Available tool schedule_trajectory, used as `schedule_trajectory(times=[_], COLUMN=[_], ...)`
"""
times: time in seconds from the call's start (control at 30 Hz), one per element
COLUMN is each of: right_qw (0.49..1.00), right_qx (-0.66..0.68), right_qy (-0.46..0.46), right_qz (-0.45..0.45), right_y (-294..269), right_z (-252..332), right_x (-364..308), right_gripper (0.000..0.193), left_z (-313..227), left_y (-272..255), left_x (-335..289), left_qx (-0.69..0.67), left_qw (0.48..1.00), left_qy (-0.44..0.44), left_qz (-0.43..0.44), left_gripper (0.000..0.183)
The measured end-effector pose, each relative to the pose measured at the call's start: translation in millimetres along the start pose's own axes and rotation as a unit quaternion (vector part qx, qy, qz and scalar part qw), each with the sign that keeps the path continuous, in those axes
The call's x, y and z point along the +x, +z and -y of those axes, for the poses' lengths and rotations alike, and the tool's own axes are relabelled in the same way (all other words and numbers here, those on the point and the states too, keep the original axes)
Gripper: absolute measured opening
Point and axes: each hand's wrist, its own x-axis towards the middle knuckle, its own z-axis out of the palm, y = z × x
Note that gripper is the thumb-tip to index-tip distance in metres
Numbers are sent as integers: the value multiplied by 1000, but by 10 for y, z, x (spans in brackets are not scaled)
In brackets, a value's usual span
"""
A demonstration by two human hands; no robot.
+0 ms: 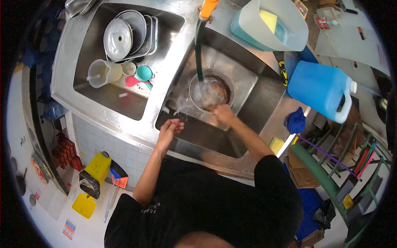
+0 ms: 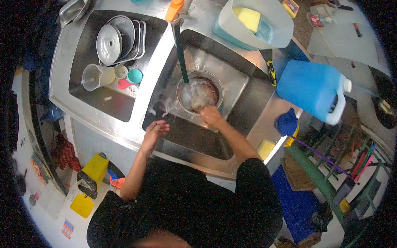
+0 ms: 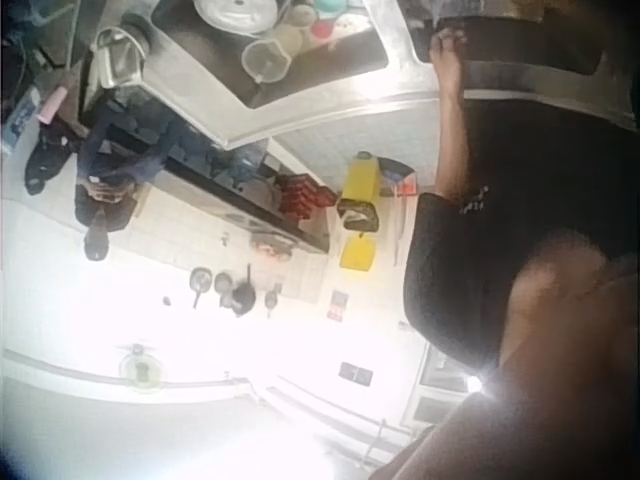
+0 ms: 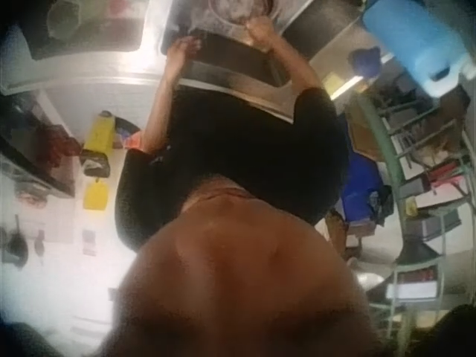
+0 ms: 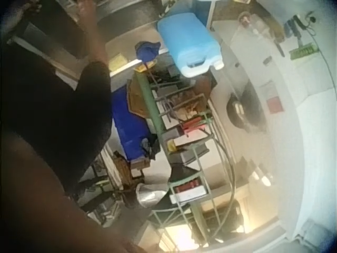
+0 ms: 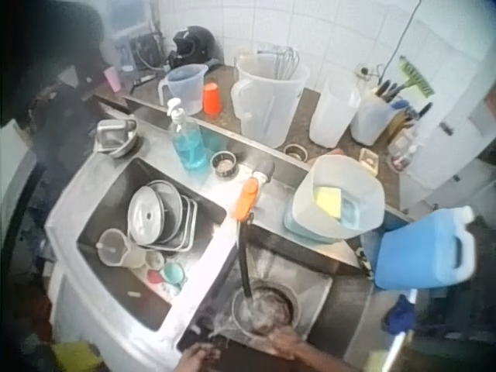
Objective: Washing and rinsing various kitchenware in a commercial sink.
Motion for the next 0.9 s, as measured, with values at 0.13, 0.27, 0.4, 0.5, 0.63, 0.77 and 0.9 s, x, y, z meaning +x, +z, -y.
schedule_trajectory(times=[0.13, 0.27, 0.4, 0.5, 0.63, 0.77, 0.9], right_qw=[972, 916, 745, 718, 817, 970, 993], right_qx=[206, 378, 632, 636, 547, 182, -103], right_qy=[-106, 98, 213, 276, 180, -158, -34], right_qz=[-25, -91, -13, -65, 8, -30, -54], right_y=[-558, -731, -667, -788, -1071, -815, -125], right_z=[-320, -498, -679, -818, -608, 146, 556], right_x=[-200, -313, -701, -914, -731, -63, 503], right_gripper=[47, 49, 59, 64, 64, 38, 11], left_z=[-81, -184, -159, -76, 3, -6, 46], left_y=[-147, -362, -648, -820, -914, -938, -1093], left_x=[-275, -467, -585, -618, -634, -657, -850], left_qx=[-78, -183, -273, -308, -327, -332, -334], left_qw=[997, 982, 960, 949, 943, 942, 942], left_qy=[-13, -2, -7, -23, -41, -35, -3], left_qz=[13, 46, 60, 59, 41, 46, 23], left_gripper=[32, 32, 30, 29, 28, 29, 30])
